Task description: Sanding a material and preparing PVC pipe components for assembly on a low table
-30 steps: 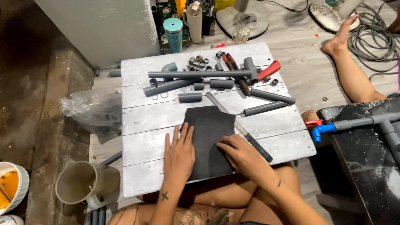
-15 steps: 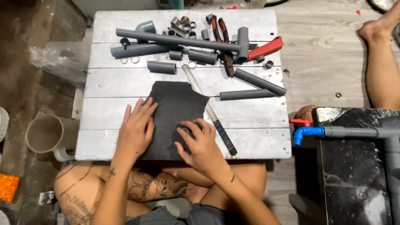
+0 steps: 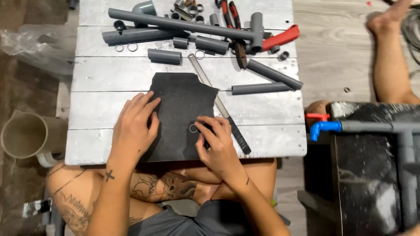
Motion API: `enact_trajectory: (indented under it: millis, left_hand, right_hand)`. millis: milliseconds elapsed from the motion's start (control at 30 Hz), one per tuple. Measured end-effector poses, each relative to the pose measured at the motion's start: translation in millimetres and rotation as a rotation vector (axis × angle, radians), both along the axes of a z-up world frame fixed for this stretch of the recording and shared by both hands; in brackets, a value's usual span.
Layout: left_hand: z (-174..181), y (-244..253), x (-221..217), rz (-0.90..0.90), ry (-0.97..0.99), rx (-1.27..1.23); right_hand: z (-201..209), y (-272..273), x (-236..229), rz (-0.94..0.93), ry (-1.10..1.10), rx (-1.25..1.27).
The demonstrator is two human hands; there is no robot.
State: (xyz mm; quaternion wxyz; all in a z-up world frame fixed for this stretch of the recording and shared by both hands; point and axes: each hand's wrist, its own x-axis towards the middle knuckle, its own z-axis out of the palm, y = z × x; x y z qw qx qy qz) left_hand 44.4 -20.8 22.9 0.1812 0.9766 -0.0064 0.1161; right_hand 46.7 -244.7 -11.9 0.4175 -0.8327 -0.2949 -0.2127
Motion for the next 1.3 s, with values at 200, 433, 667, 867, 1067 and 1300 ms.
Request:
enact_trajectory:
  millis: [200,433,667,867,1067,1300]
  left_hand:
    - [-20.9,28.7,9.2,-0.096,-0.046,0.086]
    - [-18.8,41.7,-8.8,-0.183,-0.142,-0.188]
    - [-19.1,43.1,-15.1,-0.203,-0.210,-0.278]
    - [-12.5,39.0,-16.1,-0.216,0.004,-0.104]
    - [-13.2,36.3,-15.3,-0.189,0.107,-0.034]
    - [-15.1,35.8,-14.9,-0.184,0.086,-0.022]
  right_hand:
    - [-5.3,0.9,-35.1,-0.164,-0.129,-0.245]
    - [3.3,9.7,-39.3,-0.119,-0.140,-0.467]
    - [15.8,11.0,-26.4,0.041,-0.180,-0.643]
    - [15.4,7.6,-29.8,0.042,-0.180,-0.706]
    - [14.7,9.4,-53.3,0.073,-0.161,-0.716]
    - [11.1,52.7,-25.1,0.146,-0.189,-0.688]
